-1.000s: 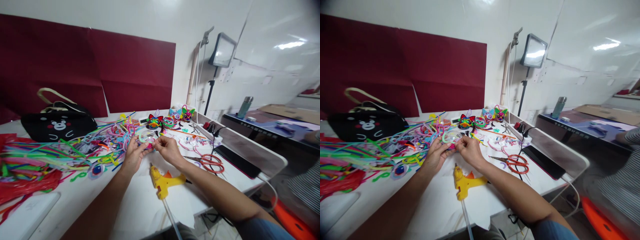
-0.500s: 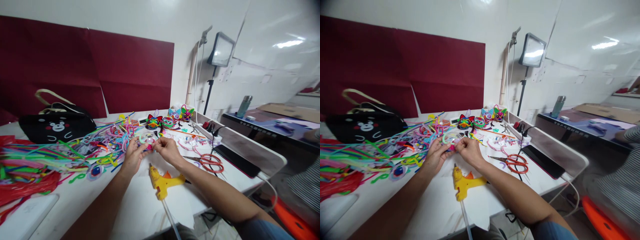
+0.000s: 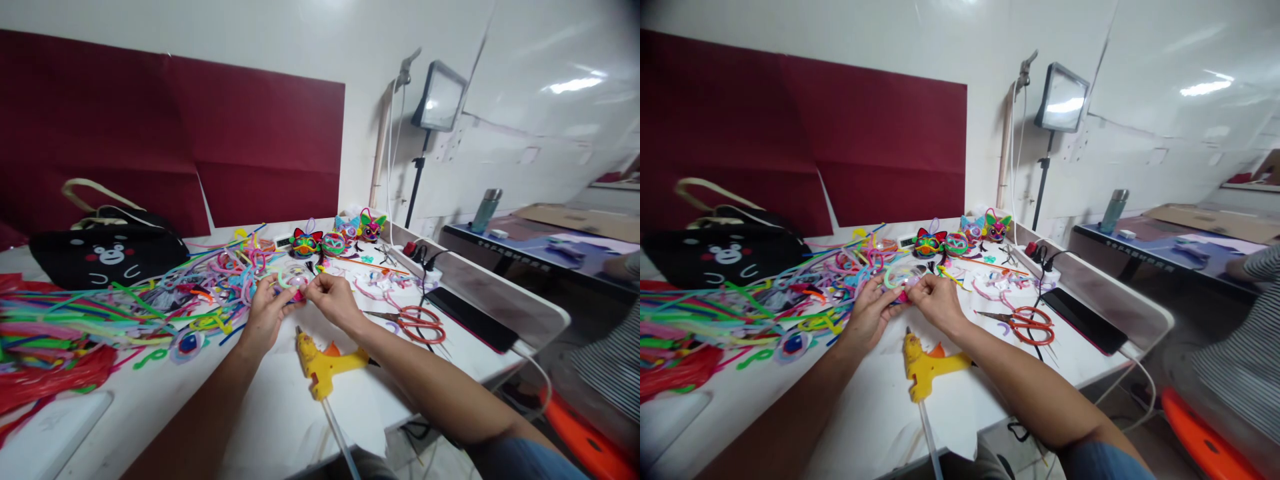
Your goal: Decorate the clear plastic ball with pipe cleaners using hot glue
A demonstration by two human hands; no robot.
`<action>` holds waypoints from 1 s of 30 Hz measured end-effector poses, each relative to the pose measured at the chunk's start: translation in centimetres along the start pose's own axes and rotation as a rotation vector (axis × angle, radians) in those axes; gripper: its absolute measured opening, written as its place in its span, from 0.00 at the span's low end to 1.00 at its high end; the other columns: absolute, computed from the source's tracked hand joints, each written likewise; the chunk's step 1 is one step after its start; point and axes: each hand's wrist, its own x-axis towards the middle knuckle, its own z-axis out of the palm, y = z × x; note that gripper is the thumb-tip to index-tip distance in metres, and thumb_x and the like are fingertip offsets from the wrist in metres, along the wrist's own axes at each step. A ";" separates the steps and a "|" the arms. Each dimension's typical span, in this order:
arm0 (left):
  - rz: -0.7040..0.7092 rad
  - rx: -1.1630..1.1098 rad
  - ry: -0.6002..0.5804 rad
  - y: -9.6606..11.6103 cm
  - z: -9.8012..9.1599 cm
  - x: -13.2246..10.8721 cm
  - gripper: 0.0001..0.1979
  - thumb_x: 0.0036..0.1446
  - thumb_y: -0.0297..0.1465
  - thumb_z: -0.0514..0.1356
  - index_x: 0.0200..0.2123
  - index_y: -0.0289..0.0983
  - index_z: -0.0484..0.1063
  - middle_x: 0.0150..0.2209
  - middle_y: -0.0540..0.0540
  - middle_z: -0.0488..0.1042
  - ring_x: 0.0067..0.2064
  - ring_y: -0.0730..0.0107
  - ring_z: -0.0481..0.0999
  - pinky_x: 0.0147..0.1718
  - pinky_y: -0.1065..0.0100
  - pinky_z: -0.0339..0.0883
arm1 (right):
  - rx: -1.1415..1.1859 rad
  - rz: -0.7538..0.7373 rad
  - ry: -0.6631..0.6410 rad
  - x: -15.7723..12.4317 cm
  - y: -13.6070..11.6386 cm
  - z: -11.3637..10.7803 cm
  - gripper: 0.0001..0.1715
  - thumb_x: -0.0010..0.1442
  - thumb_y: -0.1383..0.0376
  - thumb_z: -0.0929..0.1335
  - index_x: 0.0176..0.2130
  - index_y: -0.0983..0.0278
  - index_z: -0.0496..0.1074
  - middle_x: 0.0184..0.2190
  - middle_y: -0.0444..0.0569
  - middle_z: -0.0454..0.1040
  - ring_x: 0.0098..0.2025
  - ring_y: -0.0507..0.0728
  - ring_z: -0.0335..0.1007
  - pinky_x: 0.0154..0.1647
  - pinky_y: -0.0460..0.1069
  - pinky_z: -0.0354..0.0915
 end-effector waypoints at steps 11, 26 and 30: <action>-0.026 -0.084 0.020 0.0 0.1 0.0 0.18 0.44 0.28 0.66 0.40 0.38 0.66 0.35 0.50 0.75 0.35 0.70 0.75 0.33 0.65 0.76 | 0.020 0.056 0.040 0.0 0.2 0.1 0.12 0.48 0.59 0.69 0.21 0.64 0.68 0.16 0.38 0.63 0.20 0.48 0.55 0.24 0.44 0.53; -0.006 -0.075 0.051 -0.1 0.0 0.0 0.18 0.44 0.29 0.67 0.39 0.39 0.66 0.33 0.52 0.73 0.34 0.71 0.74 0.31 0.66 0.76 | 0.018 0.114 0.043 0.1 0.1 0.2 0.14 0.46 0.57 0.68 0.20 0.64 0.68 0.16 0.38 0.62 0.21 0.48 0.55 0.24 0.44 0.53; -0.003 -0.060 0.045 -0.2 0.0 0.0 0.18 0.44 0.29 0.68 0.39 0.39 0.66 0.33 0.52 0.73 0.33 0.72 0.74 0.31 0.66 0.76 | 0.025 0.126 0.036 0.1 0.2 0.2 0.13 0.46 0.57 0.68 0.20 0.64 0.67 0.16 0.38 0.62 0.21 0.48 0.54 0.24 0.44 0.53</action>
